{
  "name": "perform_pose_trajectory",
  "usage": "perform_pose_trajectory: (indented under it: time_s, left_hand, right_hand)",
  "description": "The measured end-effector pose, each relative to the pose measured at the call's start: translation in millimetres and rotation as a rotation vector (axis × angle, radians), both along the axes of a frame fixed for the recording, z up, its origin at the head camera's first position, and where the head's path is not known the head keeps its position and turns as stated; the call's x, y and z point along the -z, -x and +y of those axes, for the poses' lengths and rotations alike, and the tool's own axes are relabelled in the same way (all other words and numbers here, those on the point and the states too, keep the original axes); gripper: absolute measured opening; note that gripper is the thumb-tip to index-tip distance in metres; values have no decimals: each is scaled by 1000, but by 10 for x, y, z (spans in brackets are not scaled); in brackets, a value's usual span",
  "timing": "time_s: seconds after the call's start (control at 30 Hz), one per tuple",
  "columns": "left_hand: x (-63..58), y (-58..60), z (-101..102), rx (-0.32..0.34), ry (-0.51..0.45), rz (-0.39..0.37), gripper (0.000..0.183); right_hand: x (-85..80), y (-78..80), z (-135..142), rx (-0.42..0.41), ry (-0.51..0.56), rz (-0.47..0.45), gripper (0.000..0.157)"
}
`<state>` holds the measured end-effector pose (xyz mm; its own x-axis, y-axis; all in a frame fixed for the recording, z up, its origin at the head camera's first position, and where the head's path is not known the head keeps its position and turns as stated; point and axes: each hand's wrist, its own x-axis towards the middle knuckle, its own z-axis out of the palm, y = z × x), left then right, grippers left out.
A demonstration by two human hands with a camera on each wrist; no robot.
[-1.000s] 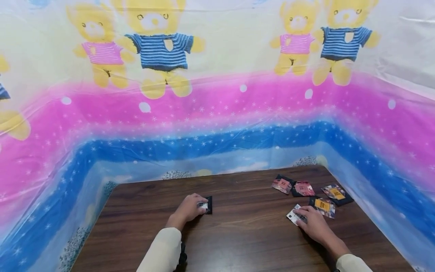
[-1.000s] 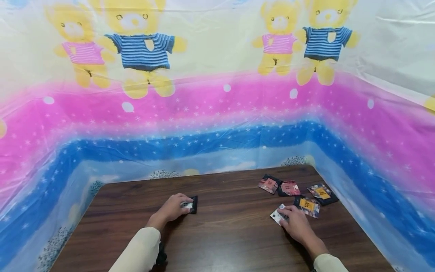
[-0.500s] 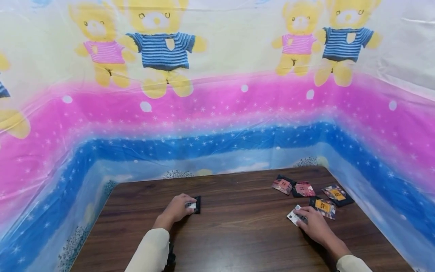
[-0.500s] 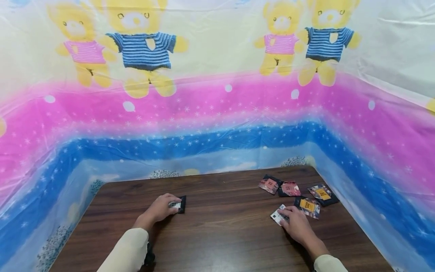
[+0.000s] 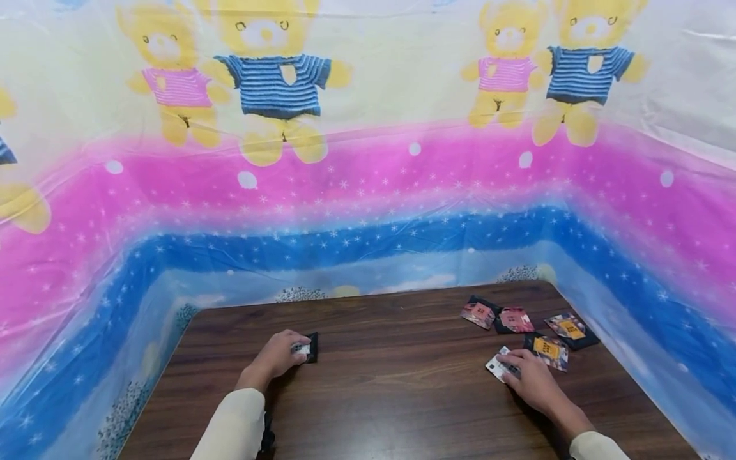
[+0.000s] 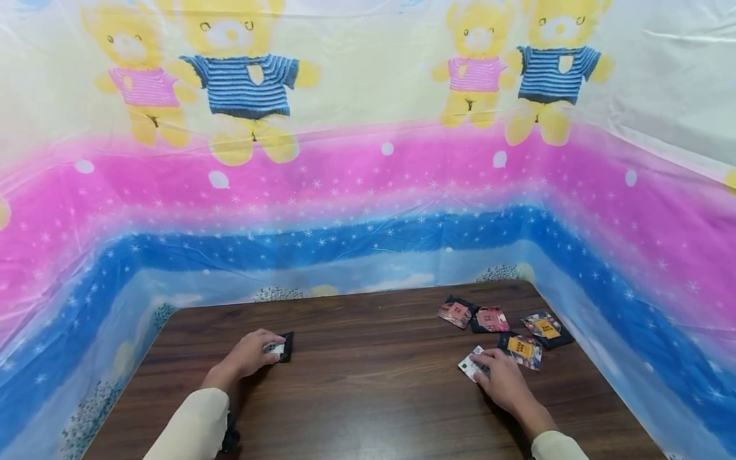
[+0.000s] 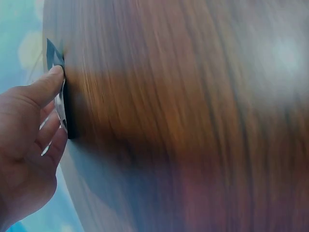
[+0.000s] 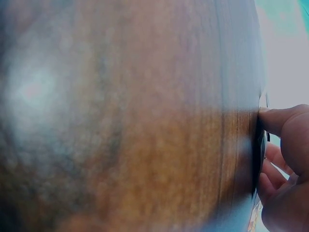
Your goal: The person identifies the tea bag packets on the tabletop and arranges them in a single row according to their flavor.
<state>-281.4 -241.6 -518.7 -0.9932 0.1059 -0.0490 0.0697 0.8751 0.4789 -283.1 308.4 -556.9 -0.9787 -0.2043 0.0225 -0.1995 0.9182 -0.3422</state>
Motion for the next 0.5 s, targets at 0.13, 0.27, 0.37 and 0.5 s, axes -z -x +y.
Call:
perform_pose_trajectory:
  time_s: [0.13, 0.27, 0.37, 0.5]
  left_hand:
    - [-9, -30, -107, -13, -9, -18, 34]
    - [-22, -64, -204, -28, -3, -28, 35]
    - [-22, -74, -259, -30, 11, -27, 34]
    - [-26, -68, -293, -21, 12, -31, 35]
  right_hand:
    - [12, 7, 3, 1, 1, 7, 39]
    - [10, 10, -1, 2, 4, 4, 39]
    - [7, 11, -5, 5, 5, -3, 39]
    - [7, 13, -1, 12, 4, -5, 39]
